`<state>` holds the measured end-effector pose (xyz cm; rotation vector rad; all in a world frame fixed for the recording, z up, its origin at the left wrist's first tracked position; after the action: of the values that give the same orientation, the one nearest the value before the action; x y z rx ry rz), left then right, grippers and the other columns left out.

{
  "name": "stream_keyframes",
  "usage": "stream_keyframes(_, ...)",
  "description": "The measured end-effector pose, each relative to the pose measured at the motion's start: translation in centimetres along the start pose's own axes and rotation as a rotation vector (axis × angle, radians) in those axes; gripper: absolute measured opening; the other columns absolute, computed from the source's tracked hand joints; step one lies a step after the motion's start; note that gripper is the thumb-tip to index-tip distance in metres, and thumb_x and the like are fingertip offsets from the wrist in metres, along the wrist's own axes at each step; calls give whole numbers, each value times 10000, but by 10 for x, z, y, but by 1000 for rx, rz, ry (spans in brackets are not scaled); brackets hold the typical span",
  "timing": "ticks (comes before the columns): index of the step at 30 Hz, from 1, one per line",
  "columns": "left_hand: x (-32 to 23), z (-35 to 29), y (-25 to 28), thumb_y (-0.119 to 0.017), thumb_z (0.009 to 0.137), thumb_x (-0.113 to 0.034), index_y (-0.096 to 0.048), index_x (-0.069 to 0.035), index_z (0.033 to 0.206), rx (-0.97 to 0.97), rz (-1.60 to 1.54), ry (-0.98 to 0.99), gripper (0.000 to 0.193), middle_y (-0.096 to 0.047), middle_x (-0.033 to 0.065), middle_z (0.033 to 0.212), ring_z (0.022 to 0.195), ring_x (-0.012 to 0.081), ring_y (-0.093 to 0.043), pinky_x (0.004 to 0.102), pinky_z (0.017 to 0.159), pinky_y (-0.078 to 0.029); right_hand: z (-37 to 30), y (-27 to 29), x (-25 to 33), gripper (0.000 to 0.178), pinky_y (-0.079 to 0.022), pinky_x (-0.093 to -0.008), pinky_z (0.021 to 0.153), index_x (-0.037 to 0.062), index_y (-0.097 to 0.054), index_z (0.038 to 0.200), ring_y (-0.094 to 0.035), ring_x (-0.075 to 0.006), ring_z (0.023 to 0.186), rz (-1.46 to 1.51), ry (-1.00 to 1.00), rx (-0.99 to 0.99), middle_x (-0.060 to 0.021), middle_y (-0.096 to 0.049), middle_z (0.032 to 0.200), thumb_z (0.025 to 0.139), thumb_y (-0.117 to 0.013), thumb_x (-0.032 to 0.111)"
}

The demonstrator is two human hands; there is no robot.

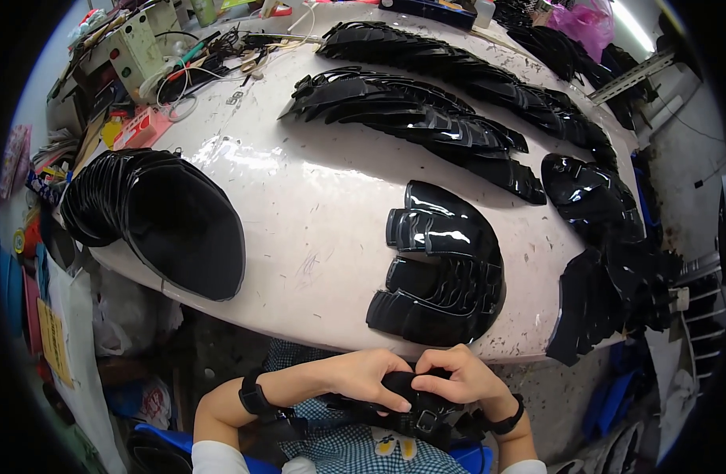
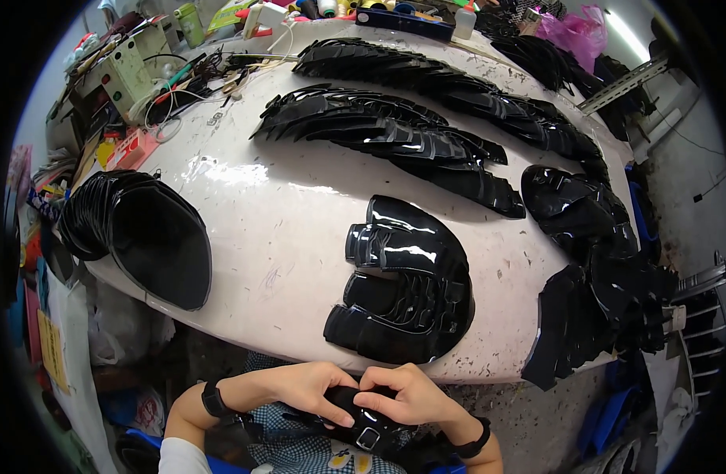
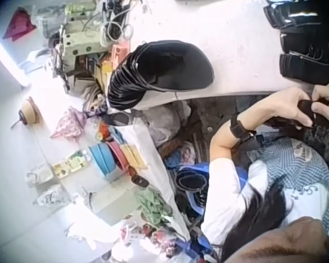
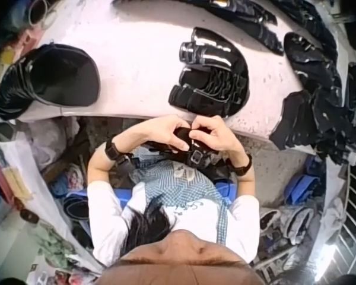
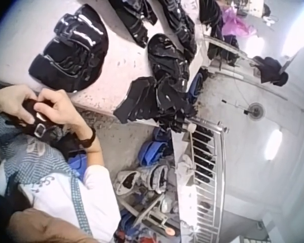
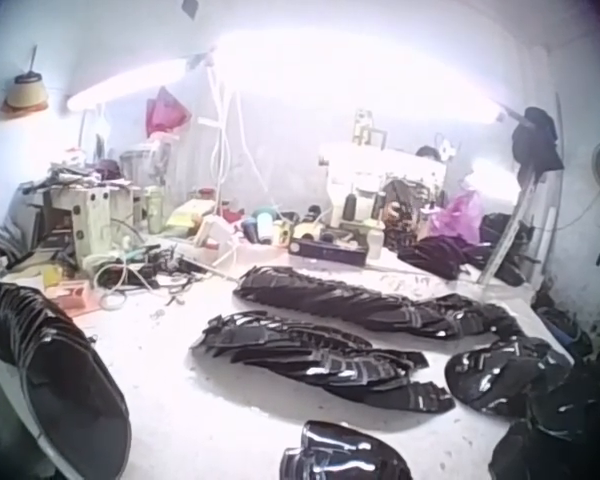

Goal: Inspecting, sorting, and stacking black shiny shoe components at a workbench.

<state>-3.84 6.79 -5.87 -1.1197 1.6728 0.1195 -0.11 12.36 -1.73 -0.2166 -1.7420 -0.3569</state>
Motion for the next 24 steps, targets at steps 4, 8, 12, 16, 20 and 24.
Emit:
stream_keyframes(4,8,2,5,-673,723,-117,-567,25,826,-51,-55,25,205,-604,59,705,581,98,-576,206,529,-461,1,3,4,119,-397,-234,455,29,-558,695,-541,-153,493,-192,12,-73,-74,-557,580,715,-660,87)
stream_keyframes(8,17,4,5,-681,719,-129,-570,20,840,-40,-99,28,221,-600,57,712,574,97,-565,206,529,-460,1,0,7,135,-396,-251,432,42,-556,683,-542,-190,470,-331,20,-88,-84,-550,561,700,-672,109)
stream_keyframes(12,17,6,-9,-677,731,-169,-575,13,867,26,-242,29,249,-592,45,746,592,83,-537,197,522,-449,-1,-6,22,152,-389,-280,405,80,-567,674,-538,-218,442,-561,69,-79,-74,-517,500,694,-677,182)
stream_keyframes(16,21,9,-20,-658,747,-178,-547,-8,949,27,-155,-42,286,-577,27,760,586,77,-528,196,512,-445,-6,-12,28,202,-407,-278,411,75,-567,715,-551,-197,445,-668,71,-58,-56,-540,518,699,-682,240)
stream_keyframes(20,-2,-6,-25,-629,764,-144,-505,-3,971,-37,-121,-136,279,-562,28,723,539,73,-513,199,477,-418,-37,28,54,277,-429,-283,535,42,-521,829,-561,-193,657,-469,200,-642,-80,-580,804,667,-724,139)
stream_keyframes(24,-22,-21,-3,-625,769,-115,-519,-1,1011,-260,-254,-225,288,-554,18,707,534,61,-494,185,473,-403,-91,37,77,269,-349,-246,535,46,-403,865,-412,-143,579,-474,574,-922,-61,-436,708,798,-588,230)
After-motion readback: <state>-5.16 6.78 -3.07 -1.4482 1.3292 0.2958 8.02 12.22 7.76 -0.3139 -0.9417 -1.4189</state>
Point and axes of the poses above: each hand's wrist, its own z-axis towards the middle knuckle, its own y-axis out of the back of the hand, x = y × z, the point moved 9 cm from there along z, towards the middle knuckle
